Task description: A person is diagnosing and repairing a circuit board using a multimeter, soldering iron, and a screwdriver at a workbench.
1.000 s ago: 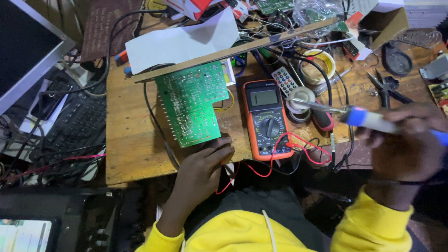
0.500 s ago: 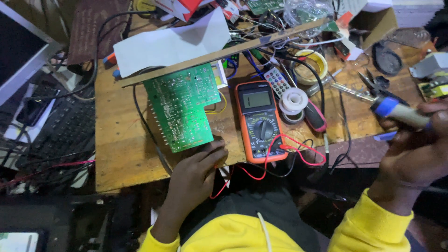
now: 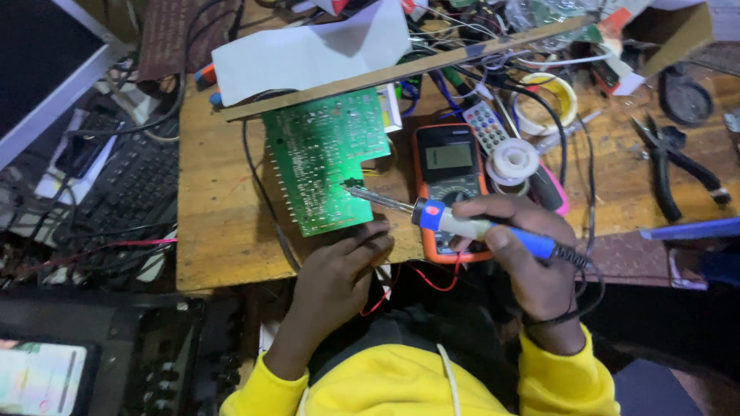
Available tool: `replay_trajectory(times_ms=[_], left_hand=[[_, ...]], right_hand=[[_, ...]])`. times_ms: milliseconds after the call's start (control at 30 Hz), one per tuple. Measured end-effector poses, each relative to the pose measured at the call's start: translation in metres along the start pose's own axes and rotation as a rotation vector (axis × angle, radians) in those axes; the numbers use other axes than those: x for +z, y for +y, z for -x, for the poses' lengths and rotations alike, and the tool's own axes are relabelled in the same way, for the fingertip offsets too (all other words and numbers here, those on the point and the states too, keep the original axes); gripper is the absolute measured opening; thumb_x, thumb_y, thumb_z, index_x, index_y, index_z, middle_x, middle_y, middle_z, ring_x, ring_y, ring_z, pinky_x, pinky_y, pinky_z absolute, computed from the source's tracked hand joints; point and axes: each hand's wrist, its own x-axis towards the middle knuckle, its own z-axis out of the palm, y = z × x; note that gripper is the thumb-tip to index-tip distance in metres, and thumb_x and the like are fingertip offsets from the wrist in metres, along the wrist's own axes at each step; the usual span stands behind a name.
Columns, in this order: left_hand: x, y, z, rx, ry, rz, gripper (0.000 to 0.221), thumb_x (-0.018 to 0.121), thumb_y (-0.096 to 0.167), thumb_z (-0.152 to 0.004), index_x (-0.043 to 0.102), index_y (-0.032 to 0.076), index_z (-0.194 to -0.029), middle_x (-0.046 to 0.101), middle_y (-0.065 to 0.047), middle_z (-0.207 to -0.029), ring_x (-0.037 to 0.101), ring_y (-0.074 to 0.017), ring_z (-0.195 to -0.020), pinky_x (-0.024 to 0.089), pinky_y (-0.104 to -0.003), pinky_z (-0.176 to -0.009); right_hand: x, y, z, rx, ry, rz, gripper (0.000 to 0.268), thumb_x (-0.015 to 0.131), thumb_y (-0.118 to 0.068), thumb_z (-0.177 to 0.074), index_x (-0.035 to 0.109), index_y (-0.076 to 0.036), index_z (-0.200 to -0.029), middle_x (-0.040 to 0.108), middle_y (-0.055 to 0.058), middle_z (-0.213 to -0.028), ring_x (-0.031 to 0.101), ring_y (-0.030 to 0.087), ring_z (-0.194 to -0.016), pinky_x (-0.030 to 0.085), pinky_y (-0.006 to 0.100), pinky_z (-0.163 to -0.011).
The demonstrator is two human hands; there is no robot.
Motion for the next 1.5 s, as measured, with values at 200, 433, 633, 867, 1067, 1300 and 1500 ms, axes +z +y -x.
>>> replay_trajectory(times_ms=[200, 433, 633, 867, 1067, 1300, 1500], left_hand=[[0.002, -0.005, 0.009, -0.082, -0.039, -0.065, 0.058, 0.065, 0.003, -0.086, 0.070, 0.016, -0.142, 0.074, -0.007, -0.143, 0.075, -0.0389, -0.108, 0.057, -0.052, -0.073], [0.000, -0.005, 0.010, -0.025, 0.001, -0.064, 0.053, 0.064, 0.003, -0.089, 0.070, 0.014, -0.140, 0.075, -0.008, -0.139, 0.076, -0.0393, -0.105, 0.057, -0.050, -0.070], [-0.001, -0.005, 0.008, -0.012, -0.001, -0.073, 0.052, 0.065, 0.006, -0.092, 0.069, 0.012, -0.143, 0.074, -0.009, -0.140, 0.075, -0.0364, -0.110, 0.057, -0.049, -0.075], [-0.005, -0.003, 0.009, -0.025, -0.006, -0.068, 0.053, 0.063, 0.005, -0.090, 0.069, 0.013, -0.142, 0.075, -0.009, -0.140, 0.075, -0.0371, -0.103, 0.057, -0.048, -0.073], [0.002, -0.005, 0.011, -0.041, 0.006, -0.113, 0.050, 0.065, 0.010, -0.093, 0.070, 0.017, -0.142, 0.078, -0.010, -0.129, 0.074, -0.0387, -0.091, 0.054, -0.052, -0.066], [-0.003, -0.003, 0.008, -0.050, -0.033, -0.086, 0.056, 0.064, 0.008, -0.090, 0.069, 0.014, -0.145, 0.072, -0.009, -0.146, 0.075, -0.0385, -0.102, 0.058, -0.049, -0.072], [-0.004, -0.003, 0.008, -0.040, -0.035, -0.093, 0.050, 0.065, 0.007, -0.091, 0.071, 0.014, -0.139, 0.072, -0.007, -0.146, 0.075, -0.0366, -0.106, 0.058, -0.048, -0.076]], right_hand=[[0.018, -0.001, 0.005, -0.068, 0.003, 0.193, 0.045, 0.056, -0.039, -0.103, 0.077, -0.003, -0.118, 0.081, 0.013, -0.113, 0.078, 0.021, -0.100, 0.059, 0.031, -0.090], [0.029, 0.001, 0.005, -0.099, 0.117, 0.218, 0.050, 0.055, -0.040, -0.105, 0.072, 0.003, -0.124, 0.077, 0.018, -0.116, 0.073, 0.025, -0.107, 0.055, 0.033, -0.102], [0.039, -0.005, 0.002, -0.122, 0.115, 0.216, 0.048, 0.054, -0.037, -0.107, 0.070, 0.004, -0.127, 0.076, 0.020, -0.116, 0.074, 0.027, -0.107, 0.057, 0.035, -0.102], [0.041, -0.004, 0.000, -0.088, 0.107, 0.165, 0.049, 0.055, -0.037, -0.106, 0.069, 0.004, -0.129, 0.076, 0.021, -0.115, 0.078, 0.026, -0.091, 0.061, 0.032, -0.086], [0.040, -0.009, 0.003, -0.071, 0.106, 0.292, 0.046, 0.053, -0.036, -0.108, 0.071, 0.000, -0.129, 0.076, 0.020, -0.129, 0.074, 0.027, -0.119, 0.055, 0.035, -0.109], [0.035, 0.000, -0.001, -0.138, 0.060, 0.267, 0.046, 0.052, -0.033, -0.109, 0.070, 0.004, -0.128, 0.077, 0.021, -0.126, 0.077, 0.029, -0.112, 0.059, 0.036, -0.104], [0.037, -0.003, 0.000, -0.099, 0.059, 0.212, 0.046, 0.053, -0.036, -0.108, 0.069, 0.002, -0.129, 0.077, 0.020, -0.126, 0.079, 0.028, -0.110, 0.061, 0.034, -0.101]])
